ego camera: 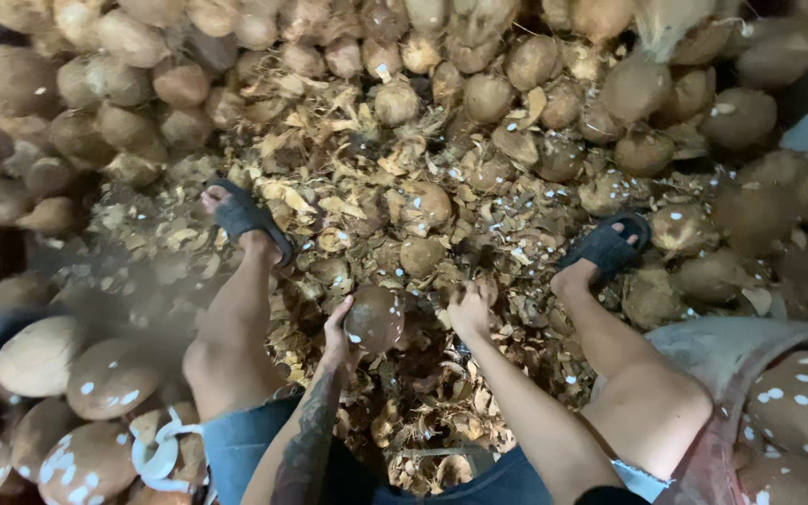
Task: The person sits on the ground surrounded by coconuts and uses a curved knife to peel the husks off several coconuts. They rotate the coconuts to remove the outer layer and place the peeled coconuts into a nearby bucket.
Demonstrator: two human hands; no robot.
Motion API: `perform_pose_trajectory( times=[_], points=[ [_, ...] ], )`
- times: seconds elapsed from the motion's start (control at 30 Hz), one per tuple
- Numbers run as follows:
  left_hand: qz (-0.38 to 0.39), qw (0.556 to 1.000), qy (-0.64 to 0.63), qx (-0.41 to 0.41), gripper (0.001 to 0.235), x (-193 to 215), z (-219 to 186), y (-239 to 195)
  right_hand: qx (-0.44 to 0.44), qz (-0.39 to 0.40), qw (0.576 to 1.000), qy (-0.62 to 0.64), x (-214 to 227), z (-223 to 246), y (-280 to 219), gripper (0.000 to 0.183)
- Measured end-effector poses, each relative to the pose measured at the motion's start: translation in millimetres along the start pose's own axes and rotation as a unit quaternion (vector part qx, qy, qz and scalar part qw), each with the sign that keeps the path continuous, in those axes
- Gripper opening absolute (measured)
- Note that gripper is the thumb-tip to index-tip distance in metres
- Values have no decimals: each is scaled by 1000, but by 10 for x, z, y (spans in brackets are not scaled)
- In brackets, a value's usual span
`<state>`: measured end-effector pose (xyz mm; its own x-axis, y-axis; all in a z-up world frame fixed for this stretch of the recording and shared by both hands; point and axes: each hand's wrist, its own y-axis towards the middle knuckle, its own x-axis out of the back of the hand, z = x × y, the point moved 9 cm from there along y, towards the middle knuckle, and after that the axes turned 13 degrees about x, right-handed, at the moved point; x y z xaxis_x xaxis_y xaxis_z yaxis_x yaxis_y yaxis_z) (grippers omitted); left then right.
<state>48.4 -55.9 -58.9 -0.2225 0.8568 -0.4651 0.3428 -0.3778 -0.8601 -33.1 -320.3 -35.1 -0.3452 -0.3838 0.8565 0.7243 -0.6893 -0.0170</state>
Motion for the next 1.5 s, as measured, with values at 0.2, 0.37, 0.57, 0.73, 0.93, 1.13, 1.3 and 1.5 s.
perform_pose_trajectory(
  times=[0.2, 0.37, 0.57, 0.73, 0.93, 1.13, 1.3, 1.5],
  points=[
    [45, 993, 49, -97, 90, -251, -372, -162, 36, 243, 884, 398, -148, 1124, -250, 48],
    [91, 970, 51, -218, 56, -240, -952, -399, 230, 287, 851, 375, 637, 2402, -523, 83],
    [60, 937, 101, -328, 71, 325, -1505, -1713, 330, 305, 816, 363, 477, 3243, -913, 111],
    [-35, 928, 81, -363, 73, 1040, -1548, -2779, 355, 362, 760, 406, 216, 3867, -1577, 107],
    [-98, 912, 42, -397, 83, 2208, -1589, -3596, 353, 450, 662, 485, -400, 4545, -2450, 108],
    [-142, 893, -16, -427, 85, 3182, -1570, -3934, 350, 503, 639, 465, -640, 5080, -3246, 109],
    [-162, 884, -62, -434, 90, 3782, -1451, -4193, 318, 566, 618, 444, -1100, 5325, -3748, 118],
    [-190, 864, -71, -461, 92, 4299, -1476, -4273, 375, 582, 620, 368, -1357, 5520, -4275, 118]
  ],
)
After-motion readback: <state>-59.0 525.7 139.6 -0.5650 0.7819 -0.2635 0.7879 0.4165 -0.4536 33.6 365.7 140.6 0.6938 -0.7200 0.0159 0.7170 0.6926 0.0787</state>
